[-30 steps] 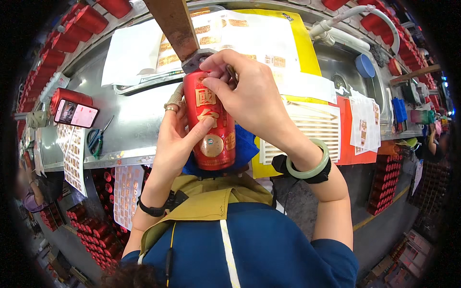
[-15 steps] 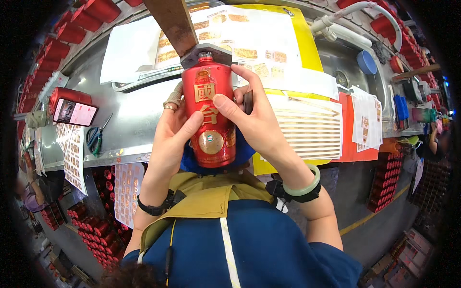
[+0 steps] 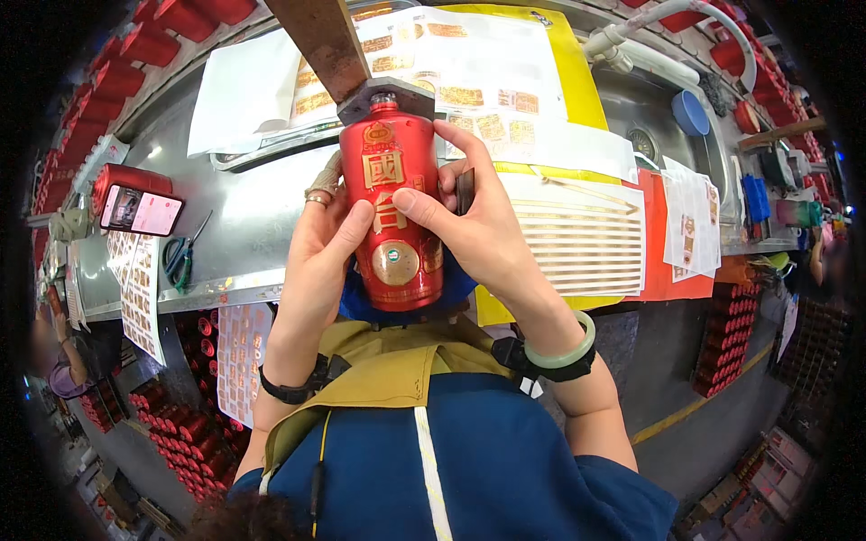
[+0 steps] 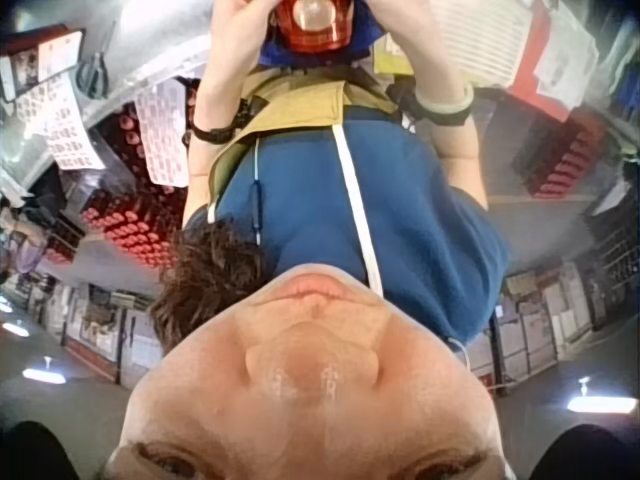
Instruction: Applying labels and seals to red beverage bottles at a factory workstation.
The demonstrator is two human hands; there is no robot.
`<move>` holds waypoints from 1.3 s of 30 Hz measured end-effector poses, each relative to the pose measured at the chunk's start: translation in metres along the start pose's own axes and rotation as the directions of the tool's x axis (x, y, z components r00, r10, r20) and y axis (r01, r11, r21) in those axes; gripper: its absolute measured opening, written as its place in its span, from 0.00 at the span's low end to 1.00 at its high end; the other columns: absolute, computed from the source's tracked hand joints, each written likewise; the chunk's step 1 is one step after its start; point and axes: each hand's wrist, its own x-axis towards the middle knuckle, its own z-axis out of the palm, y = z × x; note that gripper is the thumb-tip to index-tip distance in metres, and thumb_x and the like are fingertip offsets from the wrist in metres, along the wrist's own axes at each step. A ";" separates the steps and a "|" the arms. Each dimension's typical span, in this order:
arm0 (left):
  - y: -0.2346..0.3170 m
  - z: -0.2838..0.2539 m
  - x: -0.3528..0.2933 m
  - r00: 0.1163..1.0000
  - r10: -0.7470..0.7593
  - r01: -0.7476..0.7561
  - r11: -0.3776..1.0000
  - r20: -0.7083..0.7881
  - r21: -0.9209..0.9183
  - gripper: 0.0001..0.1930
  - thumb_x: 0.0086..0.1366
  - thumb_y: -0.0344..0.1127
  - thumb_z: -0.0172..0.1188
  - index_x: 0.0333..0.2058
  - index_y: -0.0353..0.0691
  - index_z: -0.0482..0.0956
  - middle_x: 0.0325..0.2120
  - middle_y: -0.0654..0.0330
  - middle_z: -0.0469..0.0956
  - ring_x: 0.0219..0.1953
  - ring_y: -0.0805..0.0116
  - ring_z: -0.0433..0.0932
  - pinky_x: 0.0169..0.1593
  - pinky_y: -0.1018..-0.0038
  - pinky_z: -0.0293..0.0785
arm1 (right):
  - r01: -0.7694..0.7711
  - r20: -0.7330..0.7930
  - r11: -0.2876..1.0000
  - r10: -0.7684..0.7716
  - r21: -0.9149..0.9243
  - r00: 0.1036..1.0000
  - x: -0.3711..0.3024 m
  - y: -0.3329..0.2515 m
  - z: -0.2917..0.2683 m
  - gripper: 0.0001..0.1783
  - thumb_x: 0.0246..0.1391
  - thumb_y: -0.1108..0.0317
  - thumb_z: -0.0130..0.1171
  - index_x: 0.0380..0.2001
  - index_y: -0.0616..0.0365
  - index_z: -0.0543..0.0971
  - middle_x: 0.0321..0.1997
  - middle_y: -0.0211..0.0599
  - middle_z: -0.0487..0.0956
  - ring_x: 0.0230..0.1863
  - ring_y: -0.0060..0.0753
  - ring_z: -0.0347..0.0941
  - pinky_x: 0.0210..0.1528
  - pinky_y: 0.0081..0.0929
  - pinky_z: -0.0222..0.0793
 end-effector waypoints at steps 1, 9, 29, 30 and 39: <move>0.000 0.000 0.000 1.000 -0.001 0.001 1.000 0.000 0.000 0.35 0.76 0.30 0.57 0.74 0.31 0.50 0.69 0.48 0.64 0.68 0.63 0.67 0.70 0.66 0.65 | -0.001 -0.001 1.000 0.001 0.000 1.000 0.000 0.000 0.000 0.45 0.57 0.65 0.75 0.73 0.59 0.61 0.37 0.22 0.64 0.37 0.14 0.63 0.43 0.14 0.66; -0.002 0.001 0.000 0.999 0.037 -0.037 0.999 -0.001 0.014 0.34 0.77 0.32 0.55 0.74 0.32 0.49 0.68 0.48 0.64 0.68 0.64 0.67 0.71 0.66 0.64 | 0.006 -0.002 0.998 -0.005 0.055 1.000 0.000 0.001 -0.001 0.44 0.58 0.66 0.73 0.72 0.59 0.62 0.37 0.22 0.65 0.36 0.13 0.63 0.43 0.13 0.66; -0.002 0.001 0.002 1.000 0.027 -0.027 0.999 -0.004 -0.037 0.37 0.74 0.29 0.59 0.74 0.30 0.49 0.69 0.48 0.63 0.69 0.63 0.66 0.71 0.65 0.64 | -0.030 0.000 0.998 0.030 0.048 1.000 0.002 -0.008 -0.004 0.42 0.59 0.65 0.73 0.71 0.62 0.64 0.35 0.20 0.66 0.38 0.13 0.64 0.45 0.14 0.66; -0.001 0.001 0.001 1.000 0.030 -0.030 0.999 0.001 -0.017 0.38 0.73 0.30 0.61 0.74 0.30 0.49 0.69 0.48 0.63 0.69 0.63 0.67 0.71 0.65 0.64 | -0.048 -0.008 0.999 0.048 0.018 0.999 0.004 -0.012 -0.005 0.42 0.59 0.64 0.73 0.70 0.63 0.64 0.35 0.20 0.66 0.37 0.13 0.64 0.44 0.14 0.66; 0.005 0.004 -0.001 0.999 -0.041 0.043 0.997 -0.033 0.069 0.43 0.69 0.28 0.66 0.74 0.32 0.48 0.67 0.48 0.65 0.67 0.63 0.69 0.70 0.65 0.67 | -0.020 -0.069 0.996 0.013 -0.092 0.998 0.026 -0.013 0.003 0.40 0.57 0.61 0.75 0.67 0.65 0.68 0.35 0.21 0.65 0.34 0.12 0.61 0.35 0.13 0.63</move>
